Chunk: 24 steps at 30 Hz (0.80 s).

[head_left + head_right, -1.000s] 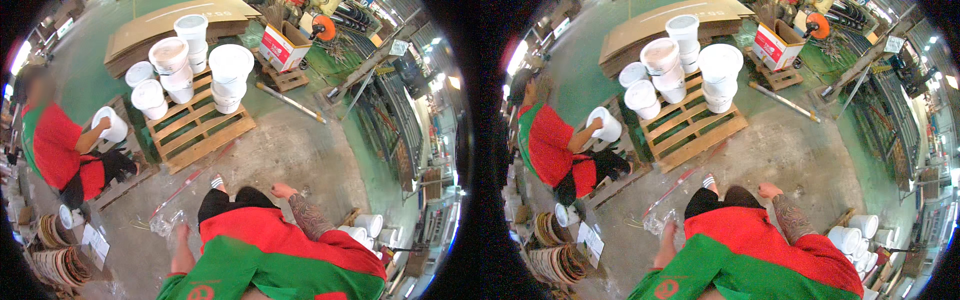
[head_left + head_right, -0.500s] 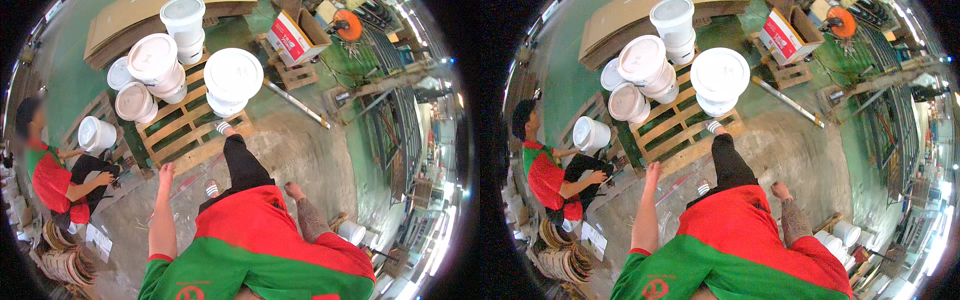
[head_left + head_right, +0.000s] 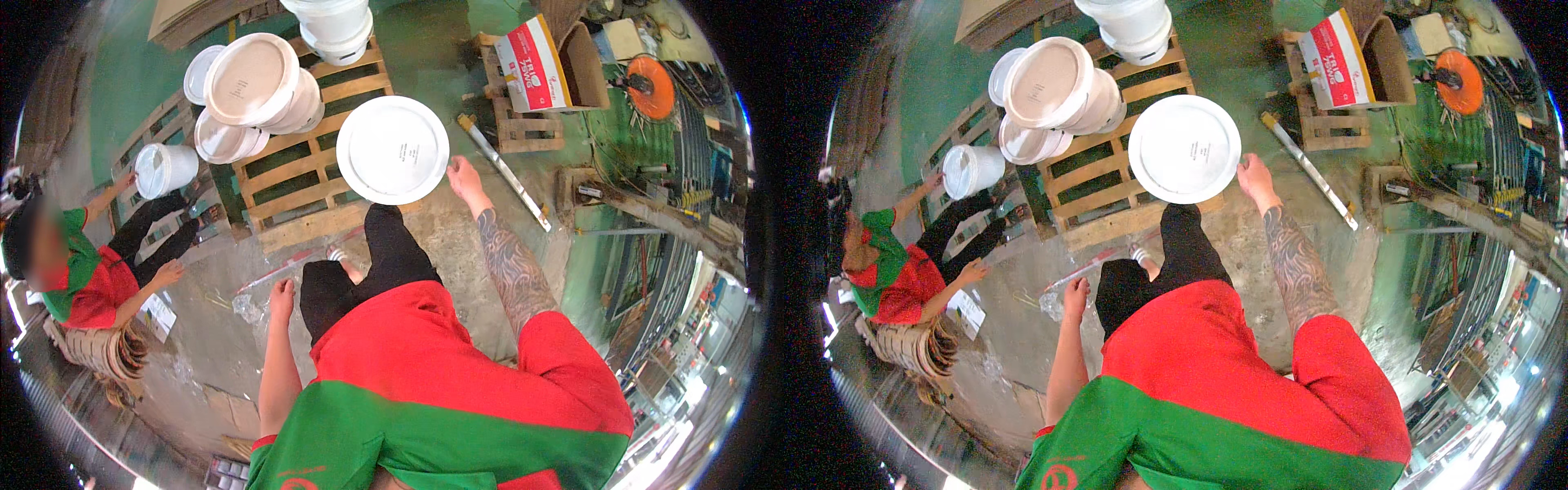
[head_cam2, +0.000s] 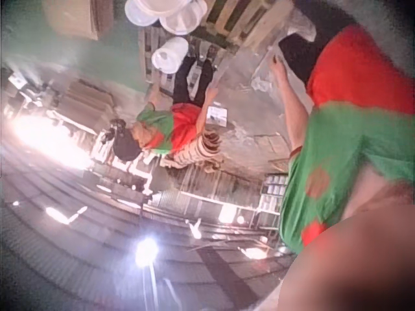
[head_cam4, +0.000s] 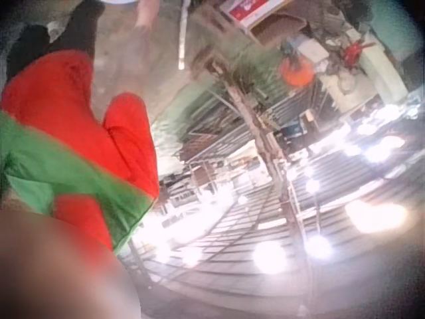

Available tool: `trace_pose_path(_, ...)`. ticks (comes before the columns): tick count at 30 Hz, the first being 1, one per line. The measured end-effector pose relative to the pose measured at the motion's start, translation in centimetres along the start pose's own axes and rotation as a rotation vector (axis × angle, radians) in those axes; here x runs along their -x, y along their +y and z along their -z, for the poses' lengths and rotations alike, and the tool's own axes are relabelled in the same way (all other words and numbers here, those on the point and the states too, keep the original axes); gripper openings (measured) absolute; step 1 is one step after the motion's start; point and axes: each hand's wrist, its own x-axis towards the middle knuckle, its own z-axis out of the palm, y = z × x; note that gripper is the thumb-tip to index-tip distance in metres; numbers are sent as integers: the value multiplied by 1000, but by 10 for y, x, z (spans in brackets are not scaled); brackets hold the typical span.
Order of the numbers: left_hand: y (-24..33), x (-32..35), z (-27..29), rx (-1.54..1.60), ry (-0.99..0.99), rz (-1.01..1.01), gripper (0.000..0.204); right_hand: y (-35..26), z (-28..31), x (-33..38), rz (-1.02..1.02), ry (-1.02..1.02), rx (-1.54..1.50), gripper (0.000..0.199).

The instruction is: The person picks up white plastic buckets from the floor and stacks them onto wooden pallets. They repeatedly lift buckets, place them on top of existing stacks, and occasionally adjust the position of the buckets to ensure stability.

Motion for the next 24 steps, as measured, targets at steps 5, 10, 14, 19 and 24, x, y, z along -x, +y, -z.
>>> trace_pose_path(5,57,4,-30,53,10,-57,44,-22,-3,-24,-30,-81,73,51)
trace_pose_path(10,97,-40,-94,129,-140,43,49,-31,-2,-20,-36,-95,109,51)
trace_pose_path(14,126,-93,-139,-43,-274,-35,56,-38,4,-17,-86,-166,140,52)
trace_pose_path(19,156,-102,-165,168,-218,-77,52,-46,3,-21,-148,-186,234,54)
trace_pose_path(24,133,-53,-126,218,-152,-55,46,-45,0,-30,-121,-169,299,49)
